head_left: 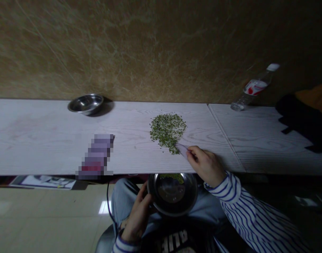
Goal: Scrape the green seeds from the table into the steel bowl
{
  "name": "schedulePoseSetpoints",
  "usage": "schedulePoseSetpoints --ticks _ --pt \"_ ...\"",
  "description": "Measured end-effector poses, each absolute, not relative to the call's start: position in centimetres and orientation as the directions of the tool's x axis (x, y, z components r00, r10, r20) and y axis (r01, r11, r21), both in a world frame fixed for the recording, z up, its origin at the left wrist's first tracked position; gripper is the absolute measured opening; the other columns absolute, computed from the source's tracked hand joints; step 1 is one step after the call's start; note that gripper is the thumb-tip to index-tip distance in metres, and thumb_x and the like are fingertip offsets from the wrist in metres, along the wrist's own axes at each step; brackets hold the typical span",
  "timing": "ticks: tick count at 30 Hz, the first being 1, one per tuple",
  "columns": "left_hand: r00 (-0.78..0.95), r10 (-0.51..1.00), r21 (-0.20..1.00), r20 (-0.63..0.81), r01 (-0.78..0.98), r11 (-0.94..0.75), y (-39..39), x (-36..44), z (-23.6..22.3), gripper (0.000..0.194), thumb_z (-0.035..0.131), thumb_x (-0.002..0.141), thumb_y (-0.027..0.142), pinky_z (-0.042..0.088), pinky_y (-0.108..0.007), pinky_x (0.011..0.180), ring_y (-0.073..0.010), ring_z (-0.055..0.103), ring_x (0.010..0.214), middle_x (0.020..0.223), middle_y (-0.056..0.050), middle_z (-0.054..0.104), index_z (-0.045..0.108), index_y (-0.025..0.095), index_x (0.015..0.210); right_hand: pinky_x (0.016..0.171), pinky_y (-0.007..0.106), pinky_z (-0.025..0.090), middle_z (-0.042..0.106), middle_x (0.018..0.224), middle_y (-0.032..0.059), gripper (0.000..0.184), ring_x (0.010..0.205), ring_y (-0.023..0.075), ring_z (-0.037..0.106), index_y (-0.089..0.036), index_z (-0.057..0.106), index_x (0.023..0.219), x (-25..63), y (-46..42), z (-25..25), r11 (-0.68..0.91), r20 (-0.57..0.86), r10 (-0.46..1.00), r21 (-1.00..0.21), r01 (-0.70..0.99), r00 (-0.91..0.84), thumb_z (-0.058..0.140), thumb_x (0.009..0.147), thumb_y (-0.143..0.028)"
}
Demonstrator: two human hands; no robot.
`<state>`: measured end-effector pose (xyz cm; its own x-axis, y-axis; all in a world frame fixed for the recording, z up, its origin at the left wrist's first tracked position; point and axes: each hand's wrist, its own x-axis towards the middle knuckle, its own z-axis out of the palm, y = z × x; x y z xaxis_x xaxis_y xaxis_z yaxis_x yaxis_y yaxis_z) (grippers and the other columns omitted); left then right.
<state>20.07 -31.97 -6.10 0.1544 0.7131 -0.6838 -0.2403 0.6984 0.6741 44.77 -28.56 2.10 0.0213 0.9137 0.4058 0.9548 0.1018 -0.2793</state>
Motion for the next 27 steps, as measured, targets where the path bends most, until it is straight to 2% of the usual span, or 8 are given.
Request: schedulePoseSetpoints --ticks 3,8,15,20,24,27 --pt "0.145 0.715 0.675 -0.684 -0.248 0.695 -31.9 20.0 -6.0 0.070 0.072 0.066 0.032 0.050 -0.031 0.067 -0.0228 0.063 0.089 0.113 -0.010 0.068 0.056 0.022 0.134 0.059 0.026 0.050 0.075 0.074 0.0041 0.012 0.064 0.0191 0.072 -0.018 0.066 0.093 45.4 -28.9 2.2 0.119 0.457 0.889 -0.262 0.958 0.015 0.055 0.091 -0.019" --pt "0.135 0.731 0.703 -0.669 -0.204 0.681 -32.0 19.9 -5.5 0.064 0.070 0.068 0.032 0.044 -0.025 0.059 -0.0202 0.062 0.084 0.111 -0.008 0.069 0.059 0.024 0.131 0.057 0.025 0.049 0.074 0.070 0.0039 0.013 0.060 0.0186 0.071 -0.018 0.067 0.092 46.4 -29.6 2.1 0.106 0.463 0.886 -0.242 0.964 0.019 0.054 0.091 -0.018" --pt "0.146 0.728 0.701 -0.670 -0.198 0.685 -32.2 19.8 -5.4 0.066 0.067 0.071 0.032 0.043 -0.024 0.059 -0.0231 0.062 0.100 0.125 -0.008 0.066 0.055 0.025 0.135 0.059 0.026 0.049 0.072 0.069 0.0029 0.014 0.060 0.0183 0.070 -0.018 0.067 0.090 45.3 -31.0 2.3 0.142 0.457 0.889 -0.244 0.959 -0.015 0.053 0.092 -0.017" --pt "0.154 0.731 0.702 -0.665 -0.203 0.682 -32.2 19.6 -5.5 0.071 0.069 0.072 0.037 0.046 -0.028 0.061 -0.0244 0.063 0.096 0.118 -0.010 0.069 0.052 0.024 0.140 0.061 0.028 0.050 0.074 0.072 0.0040 0.013 0.062 0.0193 0.070 -0.018 0.066 0.090 45.8 -31.6 2.3 0.136 0.491 0.871 -0.230 0.964 -0.005 0.054 0.093 -0.019" --pt "0.124 0.727 0.699 -0.676 -0.207 0.685 -32.2 19.6 -5.5 0.074 0.072 0.072 0.038 0.047 -0.029 0.063 -0.0241 0.063 0.093 0.113 -0.010 0.070 0.051 0.023 0.141 0.062 0.028 0.050 0.074 0.073 0.0040 0.014 0.063 0.0191 0.070 -0.019 0.066 0.090 46.0 -31.9 2.1 0.140 0.467 0.884 -0.218 0.966 -0.023 0.053 0.093 -0.020" --pt "0.118 0.731 0.698 -0.672 -0.229 0.678 -32.2 19.5 -5.4 0.074 0.072 0.072 0.038 0.048 -0.029 0.063 -0.0243 0.064 0.095 0.120 -0.011 0.068 0.052 0.023 0.141 0.066 0.029 0.051 0.075 0.078 0.0041 0.014 0.066 0.0192 0.070 -0.020 0.067 0.092 45.8 -32.2 2.1 0.159 0.448 0.893 -0.220 0.963 -0.045 0.053 0.094 -0.020"
